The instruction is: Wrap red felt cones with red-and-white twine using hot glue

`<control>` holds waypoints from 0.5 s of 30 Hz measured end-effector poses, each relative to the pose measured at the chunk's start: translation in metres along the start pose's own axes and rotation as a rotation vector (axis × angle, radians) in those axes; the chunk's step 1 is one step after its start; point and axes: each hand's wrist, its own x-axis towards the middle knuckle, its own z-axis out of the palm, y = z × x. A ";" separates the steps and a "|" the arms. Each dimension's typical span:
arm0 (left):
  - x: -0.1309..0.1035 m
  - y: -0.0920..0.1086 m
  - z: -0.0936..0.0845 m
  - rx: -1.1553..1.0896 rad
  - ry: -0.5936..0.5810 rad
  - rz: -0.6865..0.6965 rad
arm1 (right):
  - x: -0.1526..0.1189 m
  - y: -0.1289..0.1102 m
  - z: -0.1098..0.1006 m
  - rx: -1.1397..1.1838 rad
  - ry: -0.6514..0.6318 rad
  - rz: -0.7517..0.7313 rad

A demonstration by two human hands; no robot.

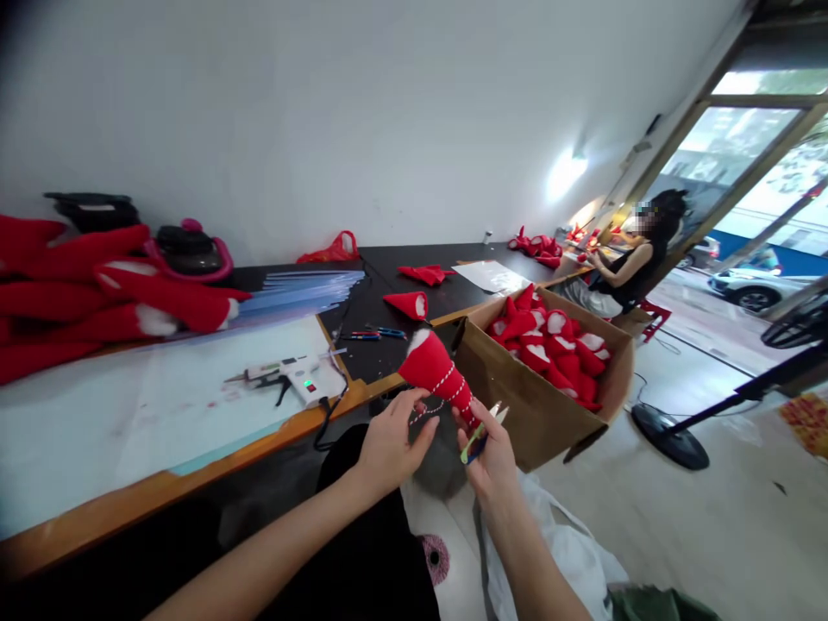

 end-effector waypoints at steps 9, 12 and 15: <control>-0.003 -0.004 0.000 0.176 -0.037 -0.027 | -0.001 0.014 0.004 -0.066 -0.026 -0.049; -0.004 -0.007 -0.001 0.115 0.028 -0.038 | 0.000 0.012 0.001 -0.099 -0.019 -0.078; -0.004 -0.008 -0.003 0.106 0.021 -0.024 | 0.000 0.013 -0.001 -0.148 -0.044 -0.126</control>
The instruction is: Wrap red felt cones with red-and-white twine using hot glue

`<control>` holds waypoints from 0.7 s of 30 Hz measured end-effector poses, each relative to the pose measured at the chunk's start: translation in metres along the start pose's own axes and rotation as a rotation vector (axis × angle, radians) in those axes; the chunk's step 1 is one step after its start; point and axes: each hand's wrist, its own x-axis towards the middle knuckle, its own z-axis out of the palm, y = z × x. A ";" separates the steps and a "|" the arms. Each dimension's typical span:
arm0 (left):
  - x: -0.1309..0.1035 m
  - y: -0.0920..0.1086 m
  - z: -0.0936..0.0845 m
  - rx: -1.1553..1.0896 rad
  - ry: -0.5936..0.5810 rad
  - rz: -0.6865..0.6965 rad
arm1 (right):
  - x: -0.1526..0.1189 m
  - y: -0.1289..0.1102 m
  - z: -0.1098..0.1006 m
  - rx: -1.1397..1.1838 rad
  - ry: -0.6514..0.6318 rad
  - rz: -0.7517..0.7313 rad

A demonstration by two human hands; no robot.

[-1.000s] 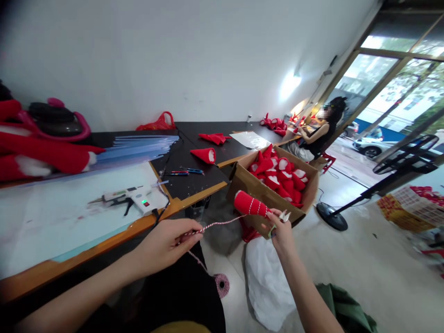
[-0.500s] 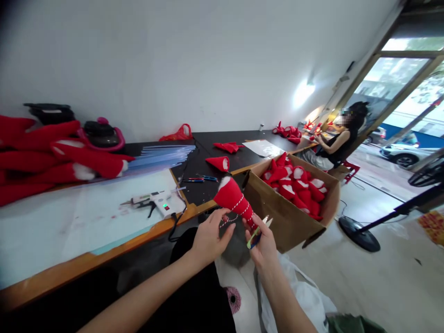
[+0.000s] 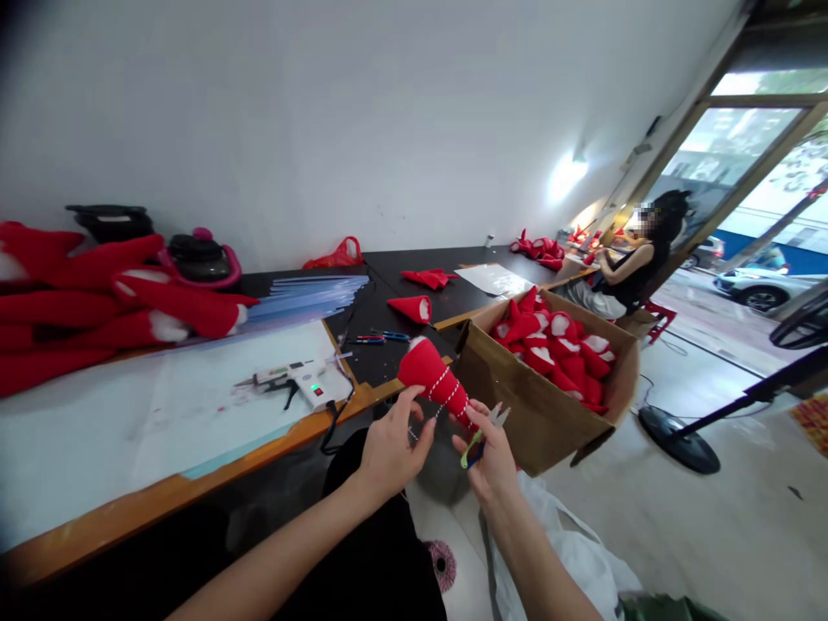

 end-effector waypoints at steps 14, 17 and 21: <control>-0.021 -0.050 0.007 0.040 0.010 -0.029 | 0.002 -0.023 -0.003 -0.036 -0.027 -0.068; -0.027 -0.080 0.010 -0.006 -0.063 -0.125 | -0.004 -0.036 -0.008 -0.076 -0.090 -0.108; -0.018 -0.087 0.016 -0.252 -0.190 -0.123 | -0.019 -0.042 -0.007 -0.259 -0.344 -0.147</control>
